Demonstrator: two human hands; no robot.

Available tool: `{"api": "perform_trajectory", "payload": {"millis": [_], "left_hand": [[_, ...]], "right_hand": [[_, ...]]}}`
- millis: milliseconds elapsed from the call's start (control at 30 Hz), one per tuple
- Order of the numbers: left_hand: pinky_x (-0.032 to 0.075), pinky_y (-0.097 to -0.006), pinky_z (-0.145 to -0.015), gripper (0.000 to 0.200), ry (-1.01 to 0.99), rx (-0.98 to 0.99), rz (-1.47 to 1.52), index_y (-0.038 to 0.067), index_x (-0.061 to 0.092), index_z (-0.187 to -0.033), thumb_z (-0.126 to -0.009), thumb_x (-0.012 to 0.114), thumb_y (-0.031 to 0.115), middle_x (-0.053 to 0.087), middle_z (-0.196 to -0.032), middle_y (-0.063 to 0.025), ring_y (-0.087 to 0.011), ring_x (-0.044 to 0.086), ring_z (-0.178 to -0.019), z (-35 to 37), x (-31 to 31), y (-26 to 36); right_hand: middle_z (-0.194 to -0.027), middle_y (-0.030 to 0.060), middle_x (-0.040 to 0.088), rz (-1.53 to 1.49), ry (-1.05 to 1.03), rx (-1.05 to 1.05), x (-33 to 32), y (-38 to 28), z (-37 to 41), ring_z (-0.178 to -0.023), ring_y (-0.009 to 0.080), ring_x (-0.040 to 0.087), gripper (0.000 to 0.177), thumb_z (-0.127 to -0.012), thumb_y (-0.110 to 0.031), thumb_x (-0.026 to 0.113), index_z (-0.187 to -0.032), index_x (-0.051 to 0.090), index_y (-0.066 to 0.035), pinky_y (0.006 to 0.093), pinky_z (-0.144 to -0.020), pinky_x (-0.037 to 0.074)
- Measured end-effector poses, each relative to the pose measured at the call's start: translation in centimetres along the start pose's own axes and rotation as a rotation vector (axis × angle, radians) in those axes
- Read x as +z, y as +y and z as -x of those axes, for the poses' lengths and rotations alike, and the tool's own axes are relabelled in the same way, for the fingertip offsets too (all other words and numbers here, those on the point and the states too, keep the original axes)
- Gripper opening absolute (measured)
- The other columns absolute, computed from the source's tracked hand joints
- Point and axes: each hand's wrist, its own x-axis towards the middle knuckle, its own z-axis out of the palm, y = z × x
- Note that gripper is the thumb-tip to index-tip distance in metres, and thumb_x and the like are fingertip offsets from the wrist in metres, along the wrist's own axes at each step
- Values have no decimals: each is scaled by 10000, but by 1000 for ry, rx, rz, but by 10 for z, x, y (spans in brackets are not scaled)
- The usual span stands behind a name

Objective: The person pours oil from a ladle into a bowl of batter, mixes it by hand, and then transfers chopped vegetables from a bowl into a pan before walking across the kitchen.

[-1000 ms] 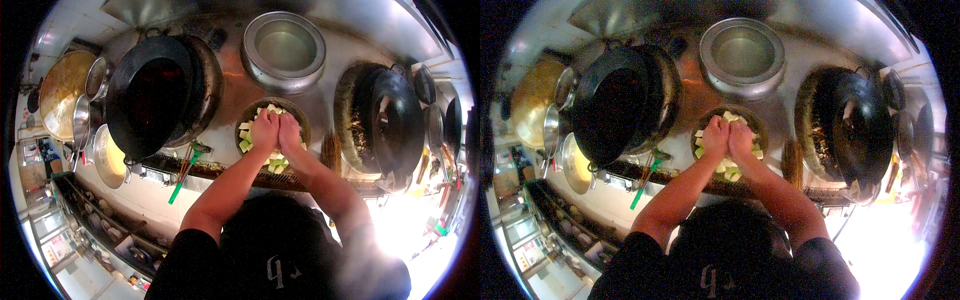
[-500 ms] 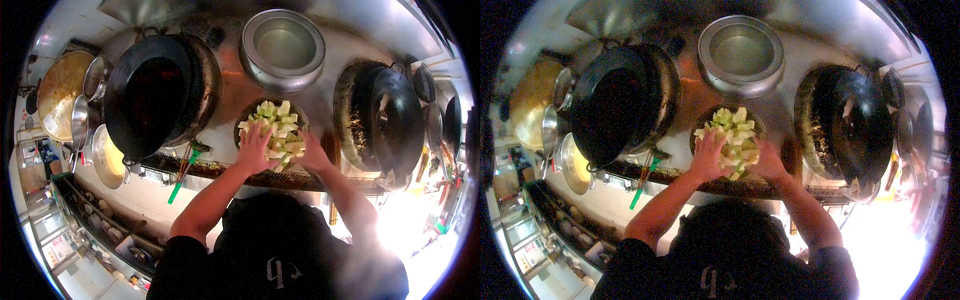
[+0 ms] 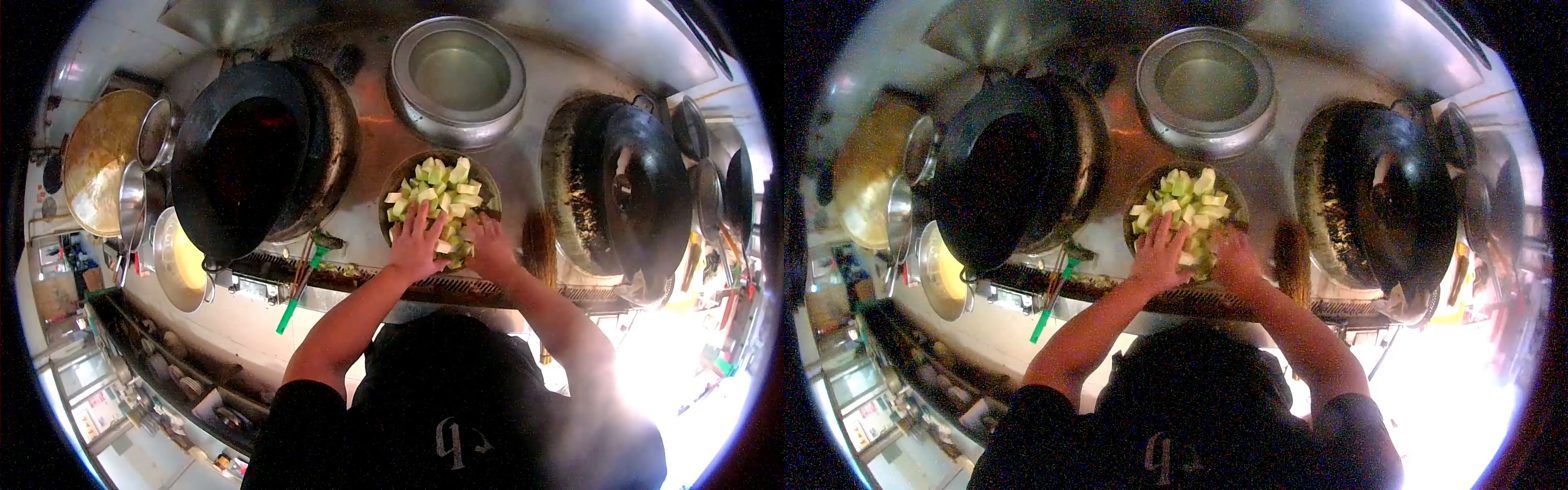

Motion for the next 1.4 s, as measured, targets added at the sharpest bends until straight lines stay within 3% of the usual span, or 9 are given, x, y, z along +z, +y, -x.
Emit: {"api": "perform_trajectory", "payload": {"millis": [133, 333, 433, 500, 600, 833, 1000, 1233, 1400], "left_hand": [[318, -606, -913, 1011, -15, 36, 35, 189, 176, -1409, -622, 722, 511, 32, -1449, -209, -435, 137, -1315, 6, -10, 1], [312, -610, -895, 1028, 45, 14, 15, 177, 167, -1410, -614, 724, 510, 42, -1443, -225, -436, 152, -1308, 3, 5, 1], [314, -611, -892, 1038, 95, -7, 24, 174, 162, -1410, -608, 725, 516, 48, -1442, -226, -437, 161, -1304, -1, 11, 0], [315, -612, -890, 1035, 96, -9, 15, 175, 161, -1410, -611, 723, 517, 52, -1441, -224, -437, 166, -1303, -1, 12, 0], [320, -612, -883, 1025, 105, -7, 1, 178, 160, -1410, -618, 717, 516, 62, -1440, -223, -439, 177, -1298, 0, 11, 0], [331, -617, -880, 981, 154, 7, 7, 189, 156, -1412, -652, 701, 487, 88, -1430, -232, -455, 179, -1291, 0, 10, 2], [324, -629, -902, 967, 70, -49, 14, 182, 146, -1414, -672, 689, 480, 83, -1426, -238, -467, 162, -1292, 6, 7, 13], [346, -545, -952, 958, -114, -141, 102, 118, 142, -1405, -700, 676, 487, 75, -1422, -238, -470, 176, -1288, 22, -8, 39], [249, -569, -1003, 996, -52, -91, 37, 128, 181, -1398, -646, 713, 507, 111, -1423, -214, -406, 149, -1318, 14, -22, 19]], "right_hand": [[-1279, 262, 342, 151, 115, -145, 6, 2, -5, -1202, 397, 325, 877, -616, -257, 746, -1317, 278, -16, 480, -1000, 295], [-1214, 195, 404, 151, 206, -91, 32, 14, -17, -1146, 369, 368, 801, -623, -222, 728, -1280, 318, -17, 443, -975, 322], [-1305, 221, 345, -55, 110, 30, 34, 6, -19, -1210, 412, 313, 787, -679, -239, 694, -1328, 291, -50, 484, -999, 297], [-1191, 208, 413, -77, 292, 61, 38, -1, -16, -1127, 377, 380, 719, -614, -128, 683, -1246, 354, -29, 448, -968, 325], [-1225, 235, 391, -117, 358, 93, 42, -9, -15, -1157, 399, 355, 731, -618, -105, 668, -1267, 341, -30, 475, -980, 311], [-1333, 261, 288, -285, 304, 11, 21, -16, 2, -1272, 427, 231, 817, -617, -189, 704, -1319, 309, -54, 485, -1055, 226], [-1363, 228, 259, -48, 191, -59, 15, -10, 6, -1299, 403, 194, 877, -614, -331, 750, -1334, 305, -98, 474, -1061, 236], [-1347, 173, 304, 4, -12, -112, 2, 19, 11, -1266, 363, 272, 768, -647, -223, 694, -1317, 334, -116, 448, -1040, 282], [-1274, 198, 379, -178, 143, -87, 18, 28, 2, -1194, 392, 349, 716, -667, -110, 649, -1316, 345, -121, 471, -983, 340]]}}
